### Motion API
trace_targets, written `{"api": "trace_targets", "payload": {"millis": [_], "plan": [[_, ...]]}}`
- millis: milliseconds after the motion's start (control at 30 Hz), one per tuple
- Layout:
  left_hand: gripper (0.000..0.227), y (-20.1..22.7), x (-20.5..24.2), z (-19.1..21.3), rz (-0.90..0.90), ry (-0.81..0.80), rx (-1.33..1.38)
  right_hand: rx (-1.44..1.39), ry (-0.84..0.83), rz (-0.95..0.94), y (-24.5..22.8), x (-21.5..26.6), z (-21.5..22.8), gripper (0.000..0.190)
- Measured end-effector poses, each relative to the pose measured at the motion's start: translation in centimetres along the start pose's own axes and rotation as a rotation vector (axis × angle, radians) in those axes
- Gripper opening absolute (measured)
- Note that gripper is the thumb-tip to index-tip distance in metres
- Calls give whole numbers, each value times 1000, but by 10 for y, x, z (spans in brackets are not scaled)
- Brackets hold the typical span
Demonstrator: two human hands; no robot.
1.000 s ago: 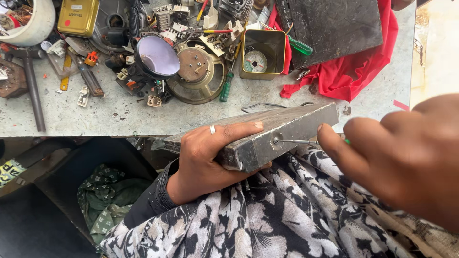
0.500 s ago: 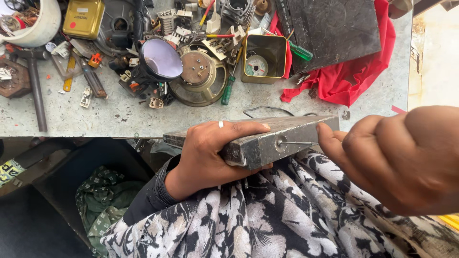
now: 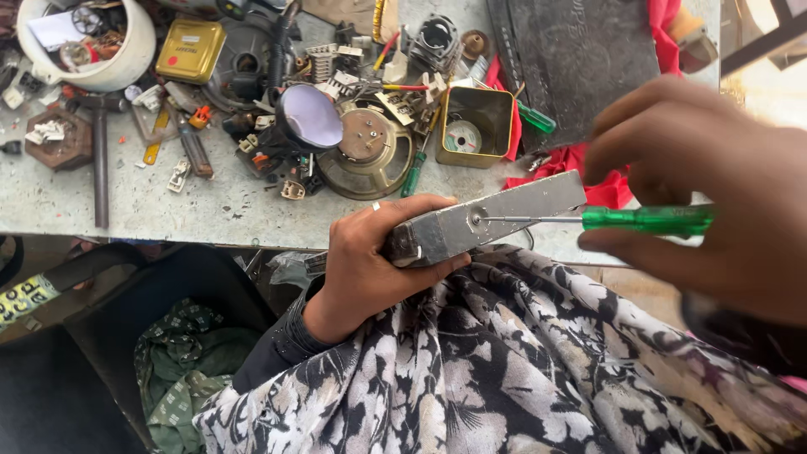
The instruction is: The person uses a green screwdriver to unscrew and remove screws from the back panel of a silver electronic device. They then use a yellow screwdriver to continue removing screws from the device's casing.
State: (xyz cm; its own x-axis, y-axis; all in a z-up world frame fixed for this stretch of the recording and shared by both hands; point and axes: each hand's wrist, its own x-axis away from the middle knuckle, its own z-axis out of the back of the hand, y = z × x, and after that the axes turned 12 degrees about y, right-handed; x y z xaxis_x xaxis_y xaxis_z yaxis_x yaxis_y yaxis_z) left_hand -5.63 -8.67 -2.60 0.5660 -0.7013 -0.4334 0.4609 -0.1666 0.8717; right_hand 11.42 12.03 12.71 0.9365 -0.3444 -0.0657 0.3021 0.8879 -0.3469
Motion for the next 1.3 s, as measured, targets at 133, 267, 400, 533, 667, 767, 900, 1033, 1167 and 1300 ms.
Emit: {"api": "trace_targets", "payload": {"millis": [133,267,400,533,667,767,900,1033,1167,1300], "plan": [[49,0,3,-3,-1,58,-36,-710,208,86,29,0,-15,31],[50,2,4,-9,-4,109,-65,-1501,495,-38,64,23,-60,23],[48,5,4,-13,-20,111,-49,-1798,616,-10,78,23,-79,28],[48,8,6,-13,-35,98,-62,-1699,369,298,66,2,-71,24],[48,6,10,-11,-42,75,-52,-1470,-3,578,54,-11,-42,12],[50,5,12,-6,-18,33,-96,-1657,-35,614,44,-25,-48,16],[51,6,16,-3,-80,-31,69,-1857,-384,743,55,-55,-57,21],[52,14,22,0,-111,-188,114,-1918,-660,809,84,-71,-63,16],[52,13,24,8,-113,-210,125,-1924,-262,626,119,-38,-63,10],[44,10,33,26,-119,-168,193,-1829,309,201,164,13,-91,6]]}}
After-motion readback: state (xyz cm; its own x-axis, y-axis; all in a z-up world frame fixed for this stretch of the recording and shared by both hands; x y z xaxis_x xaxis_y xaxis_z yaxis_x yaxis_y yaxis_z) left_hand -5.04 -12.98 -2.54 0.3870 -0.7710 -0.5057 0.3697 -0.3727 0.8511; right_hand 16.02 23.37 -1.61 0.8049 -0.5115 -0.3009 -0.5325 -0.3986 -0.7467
